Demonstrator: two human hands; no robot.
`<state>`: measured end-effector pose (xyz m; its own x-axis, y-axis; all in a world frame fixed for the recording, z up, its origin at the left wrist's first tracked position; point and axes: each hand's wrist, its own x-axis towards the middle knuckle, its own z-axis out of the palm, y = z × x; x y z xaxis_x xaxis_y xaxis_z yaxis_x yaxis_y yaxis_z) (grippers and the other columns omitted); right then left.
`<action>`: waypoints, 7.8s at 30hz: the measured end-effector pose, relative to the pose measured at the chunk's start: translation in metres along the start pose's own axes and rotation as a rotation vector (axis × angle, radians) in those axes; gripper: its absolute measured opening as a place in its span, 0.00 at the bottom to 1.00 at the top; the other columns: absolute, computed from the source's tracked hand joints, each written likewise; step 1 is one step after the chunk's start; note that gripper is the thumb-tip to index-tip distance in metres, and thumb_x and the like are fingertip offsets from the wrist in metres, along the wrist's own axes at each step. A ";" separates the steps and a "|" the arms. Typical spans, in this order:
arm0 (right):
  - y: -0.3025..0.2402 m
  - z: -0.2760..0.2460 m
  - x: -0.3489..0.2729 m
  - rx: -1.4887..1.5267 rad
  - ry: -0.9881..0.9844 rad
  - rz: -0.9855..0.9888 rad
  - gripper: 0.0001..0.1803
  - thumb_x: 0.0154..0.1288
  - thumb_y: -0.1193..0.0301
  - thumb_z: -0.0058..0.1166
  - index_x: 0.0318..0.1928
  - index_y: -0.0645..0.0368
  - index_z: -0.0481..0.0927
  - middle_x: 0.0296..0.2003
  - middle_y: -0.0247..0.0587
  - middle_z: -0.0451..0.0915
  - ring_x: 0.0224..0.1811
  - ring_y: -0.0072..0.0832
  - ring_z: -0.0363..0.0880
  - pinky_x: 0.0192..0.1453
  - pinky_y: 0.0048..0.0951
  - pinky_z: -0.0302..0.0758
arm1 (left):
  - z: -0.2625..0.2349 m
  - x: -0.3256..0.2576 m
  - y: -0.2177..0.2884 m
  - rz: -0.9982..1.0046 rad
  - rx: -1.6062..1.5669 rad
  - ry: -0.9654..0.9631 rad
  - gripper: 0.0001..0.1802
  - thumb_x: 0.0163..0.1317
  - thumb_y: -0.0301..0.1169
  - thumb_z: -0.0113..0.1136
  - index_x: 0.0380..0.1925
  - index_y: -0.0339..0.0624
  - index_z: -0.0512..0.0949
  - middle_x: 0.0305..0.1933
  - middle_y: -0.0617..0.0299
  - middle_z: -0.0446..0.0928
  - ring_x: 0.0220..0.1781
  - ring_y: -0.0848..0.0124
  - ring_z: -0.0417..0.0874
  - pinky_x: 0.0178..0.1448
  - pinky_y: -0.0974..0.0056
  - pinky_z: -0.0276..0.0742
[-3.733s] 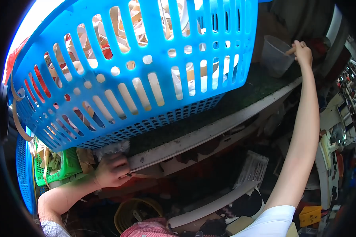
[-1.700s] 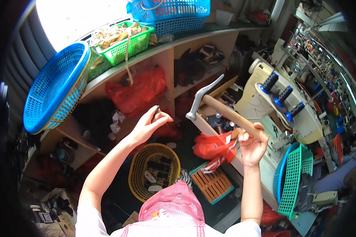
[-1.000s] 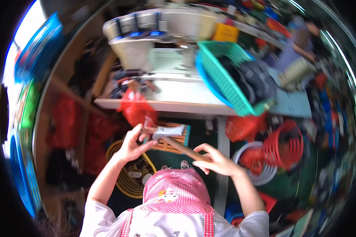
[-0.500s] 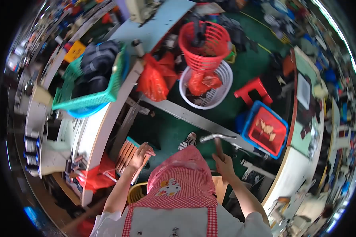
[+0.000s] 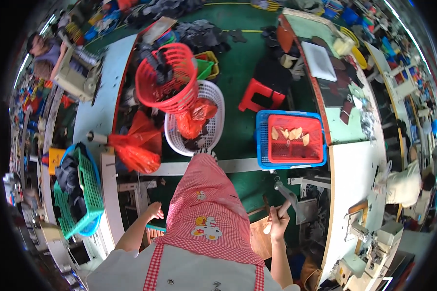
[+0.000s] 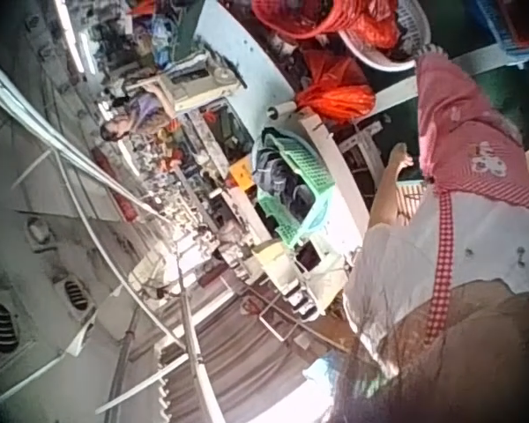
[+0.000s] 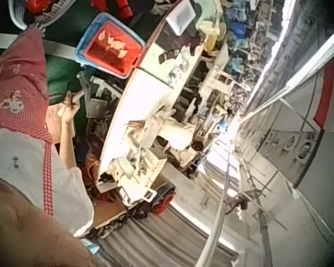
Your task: The recorder is hammering holes into shoe components using a punch and a hammer.
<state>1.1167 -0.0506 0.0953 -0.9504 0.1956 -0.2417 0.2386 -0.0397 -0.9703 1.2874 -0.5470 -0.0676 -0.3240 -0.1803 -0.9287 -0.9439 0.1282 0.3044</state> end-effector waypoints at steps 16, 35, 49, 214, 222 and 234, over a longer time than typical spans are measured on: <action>0.061 0.030 0.145 0.177 0.669 0.333 0.12 0.65 0.66 0.56 0.27 0.53 0.69 0.12 0.23 0.62 0.09 0.12 0.57 0.10 0.18 0.51 | -0.073 0.120 0.313 -0.062 0.510 -0.191 0.23 0.67 0.47 0.42 0.43 0.36 0.70 0.37 0.46 0.78 0.36 0.49 0.85 0.42 0.49 0.81; -0.108 0.023 0.796 -1.038 0.712 0.078 0.19 0.62 0.51 0.55 0.39 0.55 0.79 0.38 0.47 0.78 0.41 0.47 0.79 0.43 0.44 0.74 | -0.173 0.241 0.757 -0.010 0.422 -0.090 0.24 0.67 0.49 0.43 0.43 0.35 0.70 0.39 0.46 0.77 0.37 0.51 0.84 0.42 0.50 0.81; -0.154 0.082 1.010 -1.139 0.574 -0.319 0.30 0.53 0.58 0.65 0.55 0.55 0.72 0.54 0.46 0.74 0.59 0.43 0.70 0.63 0.43 0.64 | -0.182 0.281 0.832 0.002 0.164 -0.029 0.25 0.67 0.49 0.44 0.43 0.35 0.70 0.41 0.47 0.77 0.38 0.52 0.84 0.42 0.52 0.81; -0.161 0.030 0.864 -0.223 0.910 0.129 0.14 0.70 0.66 0.45 0.40 0.68 0.75 0.21 0.28 0.68 0.20 0.14 0.62 0.24 0.20 0.59 | 0.516 0.259 1.303 1.341 1.088 -1.387 0.07 0.55 0.22 0.66 0.35 0.40 0.82 0.32 0.62 0.83 0.35 0.79 0.84 0.42 0.72 0.80; -0.186 0.027 0.880 -0.569 0.655 0.169 0.15 0.70 0.64 0.52 0.42 0.67 0.73 0.18 0.44 0.69 0.18 0.22 0.67 0.23 0.30 0.65 | 0.518 0.273 1.311 1.400 1.044 -1.422 0.09 0.56 0.21 0.64 0.38 0.37 0.83 0.35 0.61 0.84 0.37 0.78 0.84 0.43 0.72 0.79; -0.187 0.024 0.861 -0.073 0.801 -0.017 0.25 0.72 0.58 0.48 0.55 0.69 0.70 0.32 0.36 0.72 0.28 0.17 0.66 0.33 0.18 0.64 | 0.520 0.263 1.322 1.122 1.175 -1.478 0.09 0.60 0.22 0.62 0.40 0.34 0.82 0.37 0.62 0.84 0.40 0.78 0.83 0.50 0.72 0.79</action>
<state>0.2493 0.1021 0.0683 -0.5285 0.8404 -0.1202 0.2640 0.0282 -0.9641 -0.0128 0.0821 -0.0198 0.2539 0.9581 -0.1326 0.1870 0.0859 0.9786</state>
